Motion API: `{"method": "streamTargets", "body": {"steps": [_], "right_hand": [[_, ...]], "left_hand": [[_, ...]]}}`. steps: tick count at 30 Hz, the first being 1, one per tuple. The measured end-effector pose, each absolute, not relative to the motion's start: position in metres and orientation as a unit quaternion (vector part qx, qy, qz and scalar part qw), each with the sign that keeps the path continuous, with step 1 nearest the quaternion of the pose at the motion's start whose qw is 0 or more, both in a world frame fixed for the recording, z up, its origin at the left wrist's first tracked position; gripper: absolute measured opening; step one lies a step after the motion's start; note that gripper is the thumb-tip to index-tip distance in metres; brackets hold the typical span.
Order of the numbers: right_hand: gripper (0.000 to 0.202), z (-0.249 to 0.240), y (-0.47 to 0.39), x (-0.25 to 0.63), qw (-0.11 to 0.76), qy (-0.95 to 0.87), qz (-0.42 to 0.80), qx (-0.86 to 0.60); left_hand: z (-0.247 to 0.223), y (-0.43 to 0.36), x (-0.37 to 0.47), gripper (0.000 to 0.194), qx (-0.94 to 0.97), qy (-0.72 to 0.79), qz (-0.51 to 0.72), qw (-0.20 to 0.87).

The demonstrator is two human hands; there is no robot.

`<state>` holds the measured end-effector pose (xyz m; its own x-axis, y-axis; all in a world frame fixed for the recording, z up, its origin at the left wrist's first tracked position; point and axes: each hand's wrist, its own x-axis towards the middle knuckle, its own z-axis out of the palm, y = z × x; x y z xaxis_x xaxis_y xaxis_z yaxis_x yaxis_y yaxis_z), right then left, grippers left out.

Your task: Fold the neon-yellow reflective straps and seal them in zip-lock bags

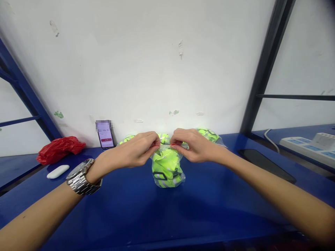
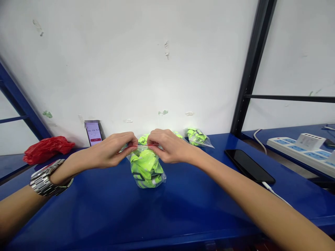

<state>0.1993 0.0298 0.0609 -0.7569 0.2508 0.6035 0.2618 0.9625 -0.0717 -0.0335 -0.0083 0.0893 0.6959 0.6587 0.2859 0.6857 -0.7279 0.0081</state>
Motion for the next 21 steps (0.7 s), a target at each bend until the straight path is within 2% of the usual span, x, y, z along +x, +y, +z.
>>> {"method": "streamTargets", "body": {"steps": [8,13,21], "right_hand": [[0.005,0.065,0.0292,0.2014,0.302,-0.939,0.039,-0.158],[0.007,0.0679,0.0301,0.2018,0.281,-0.942,0.037,-0.18],[0.011,0.0683,0.0293,0.1985,0.315,-0.929,0.048,-0.191]], "left_hand": [[0.0932,-0.009,-0.0406,0.022,-0.923,-0.361,-0.125,0.036],[0.0927,-0.0092,-0.0395,0.02,-0.919,-0.366,-0.141,0.043],[0.0883,-0.0088,-0.0383,0.014,-0.925,-0.337,-0.171,0.045]]}}
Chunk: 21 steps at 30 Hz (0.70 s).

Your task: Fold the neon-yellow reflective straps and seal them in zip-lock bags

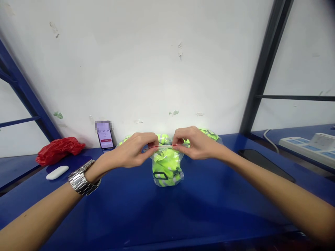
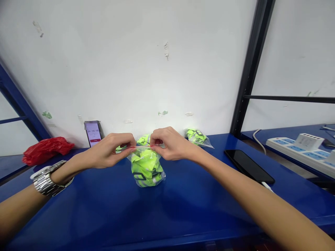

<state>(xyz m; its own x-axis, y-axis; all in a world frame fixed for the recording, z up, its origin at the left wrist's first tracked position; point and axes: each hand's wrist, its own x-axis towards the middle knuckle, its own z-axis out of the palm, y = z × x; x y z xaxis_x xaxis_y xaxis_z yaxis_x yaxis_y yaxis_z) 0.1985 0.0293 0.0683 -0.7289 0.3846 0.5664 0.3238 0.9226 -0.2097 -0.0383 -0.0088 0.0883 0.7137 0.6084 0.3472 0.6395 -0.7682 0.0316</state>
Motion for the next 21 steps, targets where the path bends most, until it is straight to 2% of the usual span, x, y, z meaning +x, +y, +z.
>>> {"method": "streamTargets", "body": {"steps": [10,15,21], "right_hand": [[0.007,0.066,0.026,0.192,0.321,-0.93,0.061,-0.166],[0.008,0.065,0.028,0.187,0.315,-0.935,0.065,-0.151],[0.012,0.058,0.028,0.182,0.354,-0.925,0.054,-0.128]], "left_hand": [[0.091,-0.011,-0.032,0.016,-0.923,-0.34,-0.178,0.003],[0.089,-0.011,-0.028,0.014,-0.927,-0.333,-0.173,0.023],[0.085,-0.011,-0.028,0.008,-0.926,-0.332,-0.177,0.029]]}}
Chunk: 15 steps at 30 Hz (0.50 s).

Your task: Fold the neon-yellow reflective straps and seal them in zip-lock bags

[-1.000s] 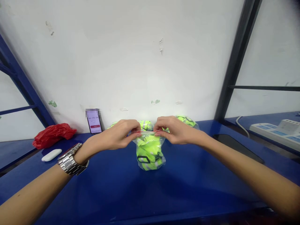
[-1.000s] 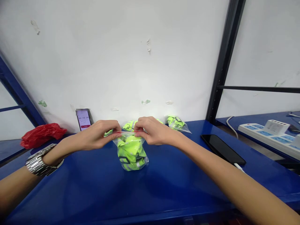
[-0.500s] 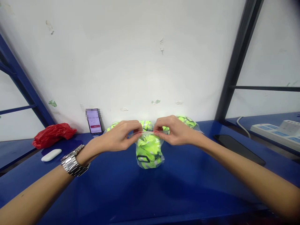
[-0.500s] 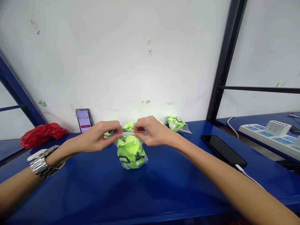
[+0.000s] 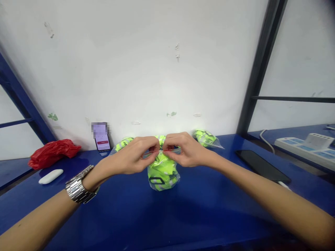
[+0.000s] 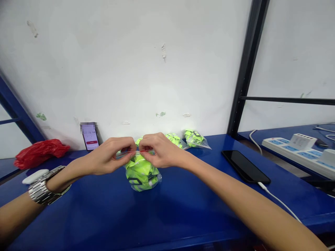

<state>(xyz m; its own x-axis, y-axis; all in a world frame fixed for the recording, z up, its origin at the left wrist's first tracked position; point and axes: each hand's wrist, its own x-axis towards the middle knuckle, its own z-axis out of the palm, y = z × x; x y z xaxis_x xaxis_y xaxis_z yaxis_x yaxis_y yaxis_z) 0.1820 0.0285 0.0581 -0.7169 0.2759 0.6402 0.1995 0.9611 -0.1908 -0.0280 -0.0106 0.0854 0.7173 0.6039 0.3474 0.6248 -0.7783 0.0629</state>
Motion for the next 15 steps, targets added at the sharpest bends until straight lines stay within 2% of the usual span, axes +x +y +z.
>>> {"method": "streamTargets", "body": {"steps": [4,8,12,15], "right_hand": [[0.011,0.0579,0.0272,0.1817,0.361,-0.922,0.054,-0.13],[0.01,0.058,0.028,0.1825,0.362,-0.92,0.044,-0.147],[0.014,0.0524,0.0328,0.1794,0.382,-0.906,-0.011,-0.182],[0.013,0.0505,0.0349,0.1814,0.387,-0.902,-0.028,-0.187]], "left_hand": [[0.086,-0.011,-0.0265,0.01,-0.923,-0.34,-0.183,0.011],[0.0842,-0.0105,-0.0228,0.015,-0.926,-0.333,-0.174,0.043],[0.081,-0.0081,-0.0214,0.019,-0.929,-0.324,-0.167,0.072],[0.0806,-0.0077,-0.0267,0.018,-0.923,-0.338,-0.174,0.057]]}}
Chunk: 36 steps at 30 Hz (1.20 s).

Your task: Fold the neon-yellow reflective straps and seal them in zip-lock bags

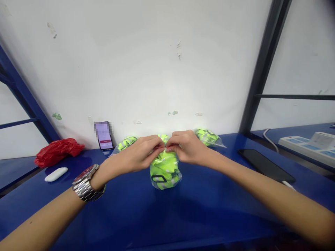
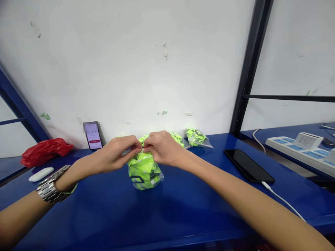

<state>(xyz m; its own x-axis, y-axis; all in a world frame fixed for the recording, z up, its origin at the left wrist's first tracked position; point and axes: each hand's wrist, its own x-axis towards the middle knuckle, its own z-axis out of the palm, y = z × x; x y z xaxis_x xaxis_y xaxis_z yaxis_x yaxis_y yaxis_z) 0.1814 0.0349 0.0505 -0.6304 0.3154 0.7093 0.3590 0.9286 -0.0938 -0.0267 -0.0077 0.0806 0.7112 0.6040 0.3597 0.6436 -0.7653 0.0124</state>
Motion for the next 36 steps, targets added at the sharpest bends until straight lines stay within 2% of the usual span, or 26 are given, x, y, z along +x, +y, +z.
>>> {"method": "streamTargets", "body": {"steps": [7,13,18,21,22,24,26,28,31,33,36], "right_hand": [[0.008,0.058,0.028,0.202,0.332,-0.916,0.023,-0.226],[0.024,0.049,0.03,0.193,0.367,-0.878,0.009,-0.308],[0.02,0.042,0.023,0.186,0.42,-0.866,0.062,-0.264],[0.014,0.048,0.011,0.181,0.447,-0.863,0.113,-0.207],[0.011,0.051,0.008,0.179,0.438,-0.868,0.141,-0.188],[0.011,0.058,0.009,0.176,0.394,-0.879,0.219,-0.156],[0.028,0.061,0.02,0.173,0.352,-0.883,0.273,-0.148],[0.037,0.056,0.04,0.168,0.363,-0.884,0.216,-0.201],[0.026,0.034,0.073,0.153,0.32,-0.902,-0.017,-0.29],[0.03,0.013,0.089,0.137,0.263,-0.896,-0.122,-0.337],[0.05,-0.015,0.101,0.113,0.22,-0.865,-0.191,-0.408]], "left_hand": [[0.075,-0.009,-0.052,0.015,-0.901,-0.388,-0.173,0.087],[0.074,-0.007,-0.05,0.014,-0.896,-0.369,-0.21,0.125],[0.088,-0.024,-0.044,0.025,-0.89,-0.419,-0.165,0.069],[0.092,-0.039,-0.042,0.053,-0.891,-0.439,-0.105,0.05],[0.092,-0.044,-0.041,0.056,-0.893,-0.439,-0.082,0.051],[0.087,-0.055,-0.04,0.045,-0.897,-0.433,-0.048,0.068],[0.077,-0.065,-0.04,0.032,-0.898,-0.417,-0.047,0.132],[0.063,-0.074,-0.041,0.027,-0.888,-0.382,-0.058,0.25],[0.034,-0.08,-0.044,0.029,-0.839,-0.327,-0.048,0.431],[0.014,-0.077,-0.047,0.028,-0.825,-0.328,-0.016,0.46],[-0.011,-0.061,-0.055,0.023,-0.824,-0.312,0.0,0.472]]}}
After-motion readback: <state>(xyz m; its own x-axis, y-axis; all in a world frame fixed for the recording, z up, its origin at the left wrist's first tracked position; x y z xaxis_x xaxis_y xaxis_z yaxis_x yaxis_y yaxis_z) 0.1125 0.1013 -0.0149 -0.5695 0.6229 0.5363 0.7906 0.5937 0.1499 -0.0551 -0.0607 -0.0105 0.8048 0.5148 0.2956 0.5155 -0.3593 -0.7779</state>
